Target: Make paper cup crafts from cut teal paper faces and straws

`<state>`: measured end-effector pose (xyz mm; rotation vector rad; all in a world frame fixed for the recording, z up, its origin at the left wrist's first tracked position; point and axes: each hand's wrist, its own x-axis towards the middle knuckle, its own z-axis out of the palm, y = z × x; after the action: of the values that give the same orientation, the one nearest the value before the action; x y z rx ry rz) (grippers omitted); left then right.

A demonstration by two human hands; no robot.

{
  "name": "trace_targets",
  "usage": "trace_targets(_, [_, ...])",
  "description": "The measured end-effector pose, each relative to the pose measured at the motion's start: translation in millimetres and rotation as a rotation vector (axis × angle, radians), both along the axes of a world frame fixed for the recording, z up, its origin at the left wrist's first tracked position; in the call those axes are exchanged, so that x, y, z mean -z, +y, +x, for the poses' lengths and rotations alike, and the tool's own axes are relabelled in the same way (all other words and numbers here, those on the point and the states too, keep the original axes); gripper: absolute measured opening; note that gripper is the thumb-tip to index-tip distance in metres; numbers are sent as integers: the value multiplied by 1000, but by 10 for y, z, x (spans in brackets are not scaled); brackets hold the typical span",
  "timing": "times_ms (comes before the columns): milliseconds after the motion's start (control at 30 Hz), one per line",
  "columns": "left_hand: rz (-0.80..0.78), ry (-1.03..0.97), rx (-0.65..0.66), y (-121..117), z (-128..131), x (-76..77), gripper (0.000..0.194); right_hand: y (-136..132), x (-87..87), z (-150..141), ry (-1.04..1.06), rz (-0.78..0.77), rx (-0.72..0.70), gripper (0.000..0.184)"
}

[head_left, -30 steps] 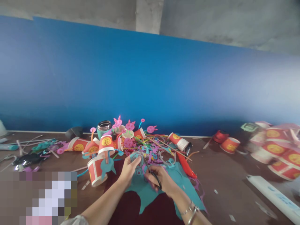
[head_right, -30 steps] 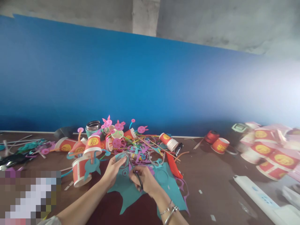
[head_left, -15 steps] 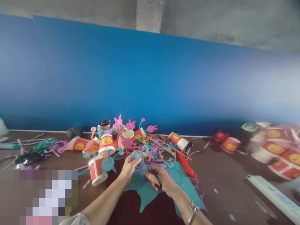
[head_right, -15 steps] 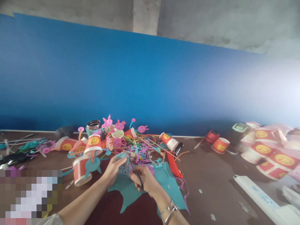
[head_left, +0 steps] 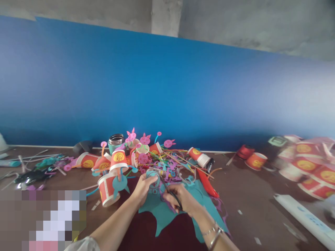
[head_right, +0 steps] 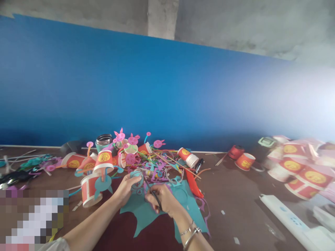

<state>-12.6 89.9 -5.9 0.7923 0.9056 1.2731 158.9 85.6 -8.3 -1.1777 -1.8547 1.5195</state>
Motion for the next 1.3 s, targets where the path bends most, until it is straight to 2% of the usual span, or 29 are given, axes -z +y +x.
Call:
trace_targets(300, [-41,-7,36,19,-10,14,14,6,-106,133,-12,-37,-58,18])
trace_targets(500, [-41,-15,58,6,-12,2,15,44,-49,196,17,-84,-66,17])
trace_targets(567, [-27,-40,52,8,-16,-5,20,48,-38,176,45,-92,-30,20])
trace_targets(700, [12,-91,50,22,-1,29,34,49,-39,73,131,-86,135,31])
trace_targets(833, [19,90,48,16,82,125,39,21,-13,-54,172,-84,232,37])
trace_targets(933, [60,235,-49,-7,138,145,44,-32,11,-136,183,-64,212,36])
trace_targets(1000, [124,236,-86,-24,153,123,44,-62,18,-173,192,-59,186,35])
trace_targets(1133, [145,188,-77,-45,165,86,38,-71,30,-201,219,-48,180,34])
trace_targets(1300, [121,142,-33,-55,195,125,40,-40,69,-201,272,-24,202,38])
